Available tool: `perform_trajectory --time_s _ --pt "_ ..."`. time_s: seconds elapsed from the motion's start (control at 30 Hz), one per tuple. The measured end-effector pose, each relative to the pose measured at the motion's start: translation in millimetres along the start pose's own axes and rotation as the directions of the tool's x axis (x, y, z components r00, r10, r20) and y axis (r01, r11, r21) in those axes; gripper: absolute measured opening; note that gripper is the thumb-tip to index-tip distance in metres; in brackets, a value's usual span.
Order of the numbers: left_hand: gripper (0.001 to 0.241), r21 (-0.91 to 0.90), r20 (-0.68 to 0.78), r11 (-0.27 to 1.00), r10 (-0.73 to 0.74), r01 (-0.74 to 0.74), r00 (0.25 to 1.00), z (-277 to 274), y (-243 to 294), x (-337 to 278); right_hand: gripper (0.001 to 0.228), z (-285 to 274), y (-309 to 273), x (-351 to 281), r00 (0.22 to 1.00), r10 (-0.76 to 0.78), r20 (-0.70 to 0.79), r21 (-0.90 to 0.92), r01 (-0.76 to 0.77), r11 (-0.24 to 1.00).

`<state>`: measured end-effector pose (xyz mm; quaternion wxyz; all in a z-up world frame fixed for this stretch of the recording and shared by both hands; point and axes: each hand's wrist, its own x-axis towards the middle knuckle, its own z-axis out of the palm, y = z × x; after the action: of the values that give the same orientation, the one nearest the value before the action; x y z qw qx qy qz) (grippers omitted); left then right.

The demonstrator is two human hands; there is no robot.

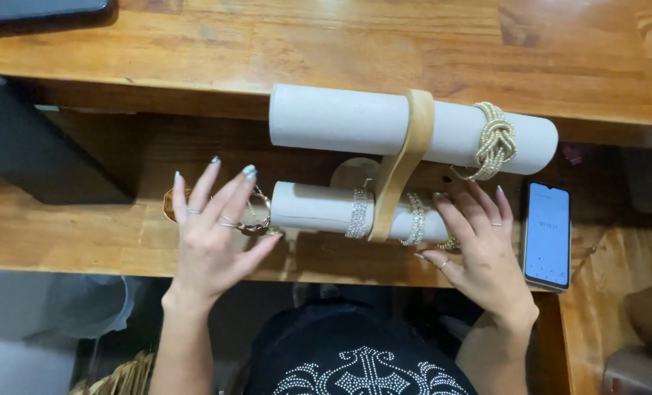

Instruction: Organizing various bracelets and bangles by sliding them onto a two-tiered jewelry display stand.

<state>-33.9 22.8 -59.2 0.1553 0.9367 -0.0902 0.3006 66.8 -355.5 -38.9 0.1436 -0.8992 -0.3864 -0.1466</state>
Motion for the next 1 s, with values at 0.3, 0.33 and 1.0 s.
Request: perform_trajectory --time_s 0.3,0.33,1.0 --pt "0.084 -0.028 -0.015 0.975 -0.22 0.219 0.975 32.3 -37.7 -49.8 0.071 1.3 5.0 -3.0 1.0 -0.015 0.024 0.022 0.015 1.0" --pt "0.083 0.049 0.007 0.975 -0.22 0.219 0.976 35.7 -37.2 -50.4 0.07 0.8 4.7 -2.7 1.0 -0.024 0.02 0.028 0.023 0.999" --pt "0.068 0.118 -0.038 0.975 0.194 -0.189 0.98 23.0 41.1 22.9 0.071 -12.2 38.8 -22.1 0.995 0.089 0.036 0.176 -0.094 0.98"
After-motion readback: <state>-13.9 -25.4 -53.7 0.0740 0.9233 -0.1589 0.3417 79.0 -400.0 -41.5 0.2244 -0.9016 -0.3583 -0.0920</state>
